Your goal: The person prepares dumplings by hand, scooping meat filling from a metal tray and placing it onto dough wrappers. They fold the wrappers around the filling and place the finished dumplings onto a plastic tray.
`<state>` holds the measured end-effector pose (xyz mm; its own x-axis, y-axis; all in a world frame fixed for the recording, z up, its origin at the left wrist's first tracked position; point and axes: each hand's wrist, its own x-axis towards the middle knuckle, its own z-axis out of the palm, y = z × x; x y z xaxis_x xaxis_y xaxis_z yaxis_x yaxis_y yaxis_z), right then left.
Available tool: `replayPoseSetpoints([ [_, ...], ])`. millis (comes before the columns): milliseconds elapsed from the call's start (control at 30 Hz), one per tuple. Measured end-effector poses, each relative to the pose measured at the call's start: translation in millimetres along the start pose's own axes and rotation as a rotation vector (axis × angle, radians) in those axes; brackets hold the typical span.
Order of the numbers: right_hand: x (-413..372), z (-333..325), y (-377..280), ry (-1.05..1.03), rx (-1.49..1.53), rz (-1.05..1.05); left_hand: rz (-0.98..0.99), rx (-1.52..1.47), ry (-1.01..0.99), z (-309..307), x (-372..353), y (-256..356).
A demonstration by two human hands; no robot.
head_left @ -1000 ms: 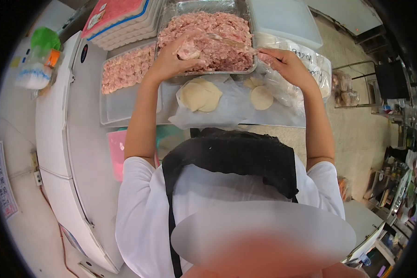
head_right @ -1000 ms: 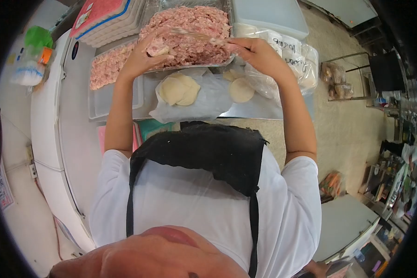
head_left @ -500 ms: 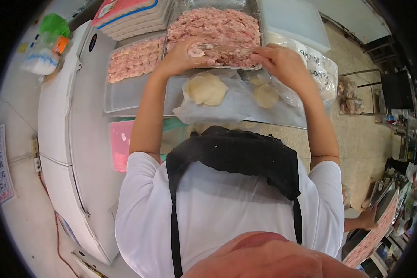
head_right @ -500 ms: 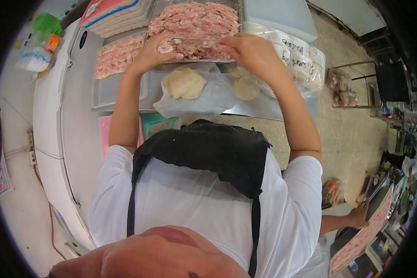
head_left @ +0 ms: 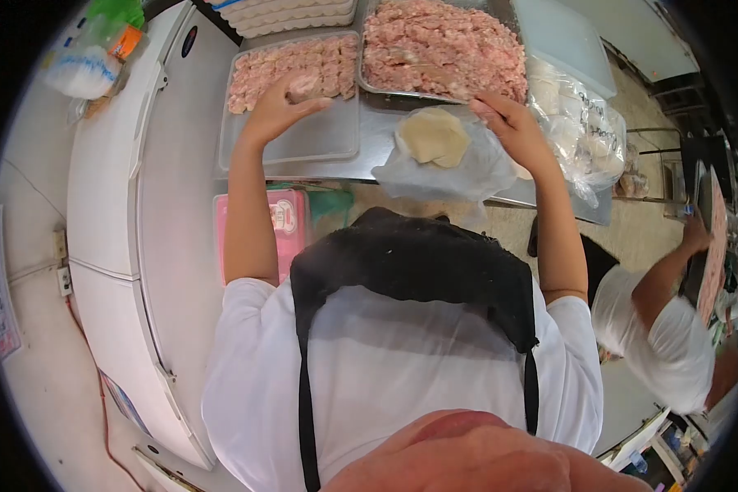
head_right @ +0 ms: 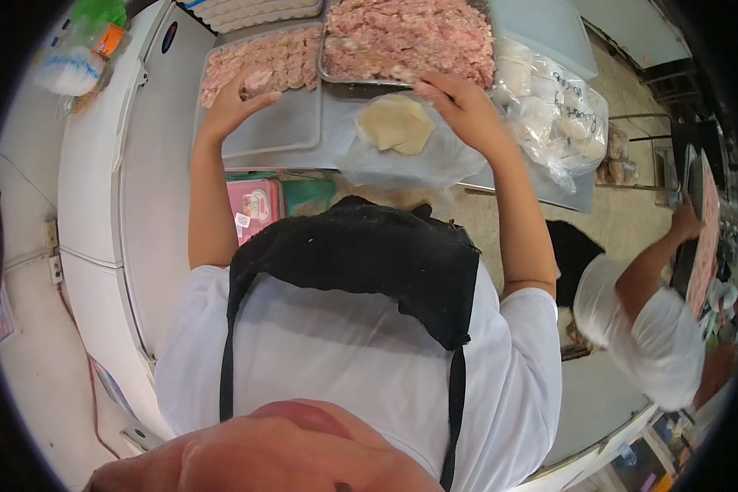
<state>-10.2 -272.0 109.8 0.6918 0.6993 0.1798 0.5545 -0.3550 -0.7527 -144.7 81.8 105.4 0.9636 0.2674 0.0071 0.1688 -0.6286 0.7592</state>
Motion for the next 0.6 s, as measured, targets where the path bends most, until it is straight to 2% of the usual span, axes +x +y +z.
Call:
replayPoseSetpoints([
  [67, -16.4, 9.0, 3.9, 0.064, 0.135, 0.22, -0.087, 0.119, 0.013, 3.1, -2.5, -67.6],
  [167, -39.0, 16.7, 1.1, 0.104, 0.254, 0.399, 0.096, -0.055, 0.013, 35.5, -1.1, -128.6],
  [267, -58.8, 24.3, 9.8, 0.143, 0.383, 0.452, 0.135, 0.002, 0.027, 66.6, 6.9, -116.3],
  [333, -69.2, 25.0, -4.3, 0.169, 0.391, 0.48, 0.077, 0.0, 0.055, 86.0, 12.5, -98.6],
  [467, -83.5, 22.8, -18.1, 0.227, 0.353, 0.53, 0.057, 0.104, 0.135, 105.3, 14.7, -72.9],
  [600, -99.3, 22.6, -15.0, 0.27, 0.28, 0.529, 0.134, 0.104, 0.195, 117.4, 23.2, -77.9],
])
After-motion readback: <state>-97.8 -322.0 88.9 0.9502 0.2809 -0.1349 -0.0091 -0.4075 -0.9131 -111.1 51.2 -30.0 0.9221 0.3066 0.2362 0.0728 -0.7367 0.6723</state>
